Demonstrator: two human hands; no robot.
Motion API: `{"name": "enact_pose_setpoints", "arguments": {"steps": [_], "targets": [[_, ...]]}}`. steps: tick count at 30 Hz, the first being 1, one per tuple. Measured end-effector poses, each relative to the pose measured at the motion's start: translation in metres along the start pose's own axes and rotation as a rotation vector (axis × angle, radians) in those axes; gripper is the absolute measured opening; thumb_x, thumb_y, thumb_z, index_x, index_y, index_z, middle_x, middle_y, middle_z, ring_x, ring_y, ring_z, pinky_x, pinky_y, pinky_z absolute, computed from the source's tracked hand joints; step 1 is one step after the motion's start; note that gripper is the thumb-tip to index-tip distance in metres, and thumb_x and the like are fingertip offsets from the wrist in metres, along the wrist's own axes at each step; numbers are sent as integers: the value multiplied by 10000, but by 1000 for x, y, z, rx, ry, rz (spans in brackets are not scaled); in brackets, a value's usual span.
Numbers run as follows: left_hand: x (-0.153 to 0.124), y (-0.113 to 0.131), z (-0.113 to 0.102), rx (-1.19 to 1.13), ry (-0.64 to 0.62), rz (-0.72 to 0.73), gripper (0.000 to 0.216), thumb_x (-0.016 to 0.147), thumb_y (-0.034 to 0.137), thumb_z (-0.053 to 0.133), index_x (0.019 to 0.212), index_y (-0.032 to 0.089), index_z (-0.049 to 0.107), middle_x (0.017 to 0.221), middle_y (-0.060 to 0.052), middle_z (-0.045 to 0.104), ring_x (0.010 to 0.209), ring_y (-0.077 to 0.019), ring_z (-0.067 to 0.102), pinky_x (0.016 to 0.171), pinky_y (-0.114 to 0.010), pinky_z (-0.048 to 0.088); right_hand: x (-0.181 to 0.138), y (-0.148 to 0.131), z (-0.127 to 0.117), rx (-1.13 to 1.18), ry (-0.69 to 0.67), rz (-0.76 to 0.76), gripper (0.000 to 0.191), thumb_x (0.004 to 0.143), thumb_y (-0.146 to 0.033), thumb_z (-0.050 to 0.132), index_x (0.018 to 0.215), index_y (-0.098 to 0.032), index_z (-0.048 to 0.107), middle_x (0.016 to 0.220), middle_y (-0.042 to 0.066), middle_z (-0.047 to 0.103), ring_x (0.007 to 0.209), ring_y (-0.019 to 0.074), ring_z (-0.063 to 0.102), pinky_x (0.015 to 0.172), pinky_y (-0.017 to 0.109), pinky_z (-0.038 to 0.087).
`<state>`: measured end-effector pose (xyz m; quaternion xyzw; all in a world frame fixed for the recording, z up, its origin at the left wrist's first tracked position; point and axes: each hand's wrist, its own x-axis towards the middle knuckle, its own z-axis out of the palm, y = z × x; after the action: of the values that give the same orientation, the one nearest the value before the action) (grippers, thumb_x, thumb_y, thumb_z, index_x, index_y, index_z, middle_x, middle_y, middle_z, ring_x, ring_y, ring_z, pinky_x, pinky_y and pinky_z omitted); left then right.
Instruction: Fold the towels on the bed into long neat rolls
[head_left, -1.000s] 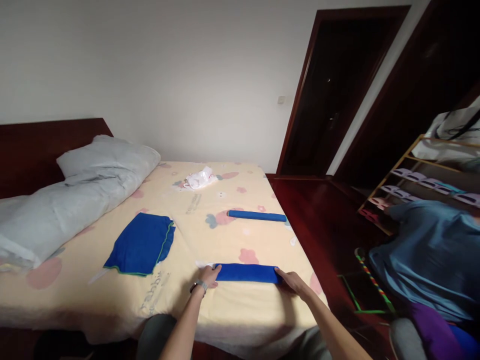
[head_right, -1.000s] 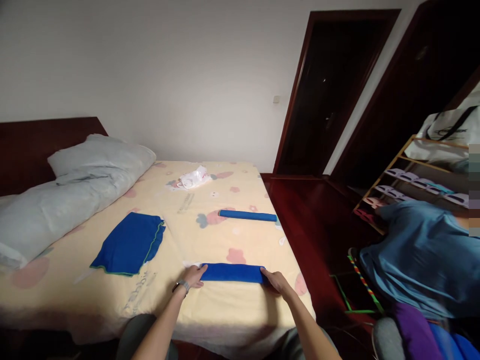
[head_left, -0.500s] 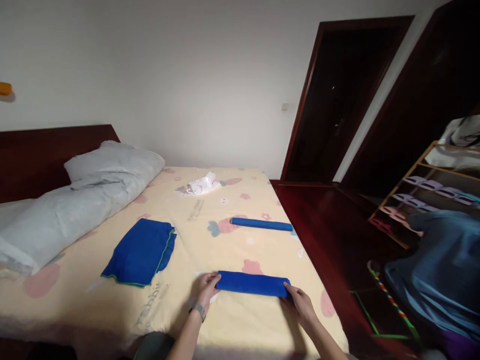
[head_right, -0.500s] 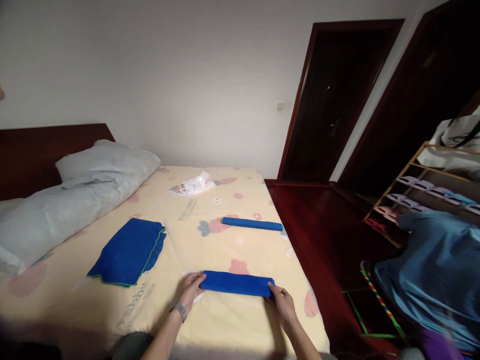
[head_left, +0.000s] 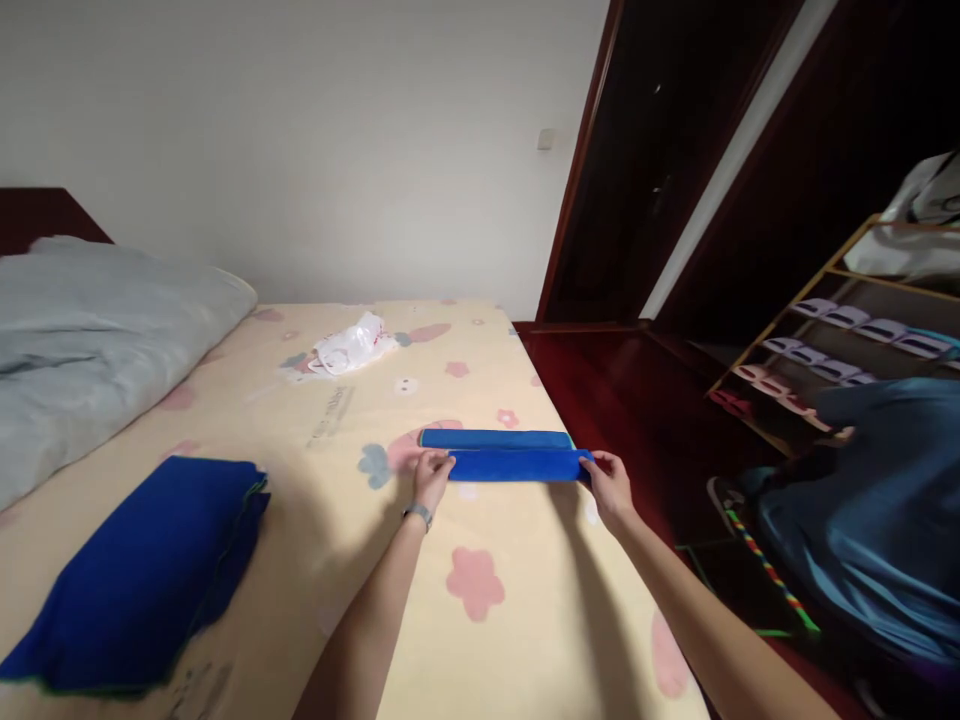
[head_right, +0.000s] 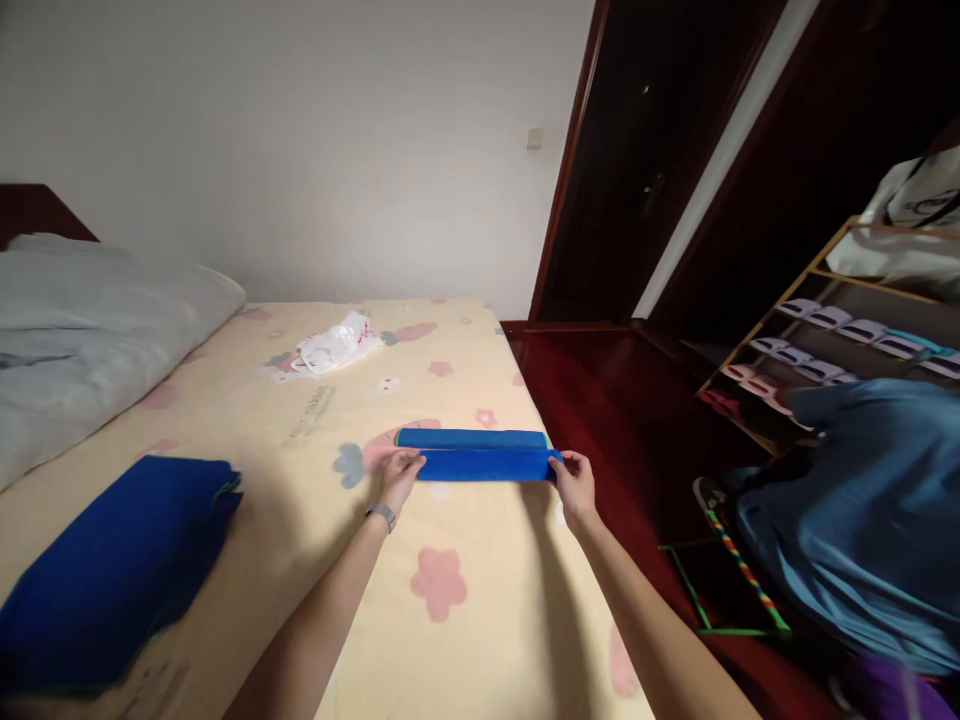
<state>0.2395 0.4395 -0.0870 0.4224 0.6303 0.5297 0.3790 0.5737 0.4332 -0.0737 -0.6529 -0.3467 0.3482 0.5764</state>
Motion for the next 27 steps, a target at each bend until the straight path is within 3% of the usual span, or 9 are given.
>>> {"name": "enact_pose_setpoints", "arguments": {"steps": [4,10,14,19,24,27], "targets": [[36,-21,33,223,4,76,93,846,244,651,899,226,576,726,1,683,765,-190,688,766,-304,516,45,26,18,-282,-8,-64,387,679,-489,691,961,-230,629,830,22,655,795,219,607,819,387,495],[27,-51,52,519,58,220,142,927,232,531,1048,212,602,1014,-113,719,1059,-272,644,1021,-420,412,47,65,31,-570,38,-132,444,877,-520,481,1190,-229,603,960,87,646,936,280,563,797,372,400],[22,-48,51,710,103,348,266,975,224,432,1195,182,575,987,-118,746,941,-263,671,963,-413,432,40,63,32,-640,55,-145,448,899,-494,451,1213,-207,591,904,91,635,930,287,555,747,345,381],[25,-41,47,660,114,310,262,971,200,443,1185,228,592,933,-65,761,875,-230,688,924,-383,448,38,60,31,-653,68,-166,422,918,-456,420,1216,-205,583,878,82,645,837,256,569,718,329,382],[23,-40,48,719,110,327,295,990,211,414,1192,229,628,1011,-94,746,992,-257,665,953,-411,455,39,60,34,-658,73,-204,428,950,-488,384,1201,-218,602,934,99,683,883,279,594,739,349,406],[13,-40,51,823,248,398,363,991,193,386,1249,180,641,1195,-178,687,1157,-311,612,1011,-476,441,35,57,35,-641,98,-270,498,984,-526,306,1203,-201,613,1046,128,698,957,297,611,834,396,442]]}}
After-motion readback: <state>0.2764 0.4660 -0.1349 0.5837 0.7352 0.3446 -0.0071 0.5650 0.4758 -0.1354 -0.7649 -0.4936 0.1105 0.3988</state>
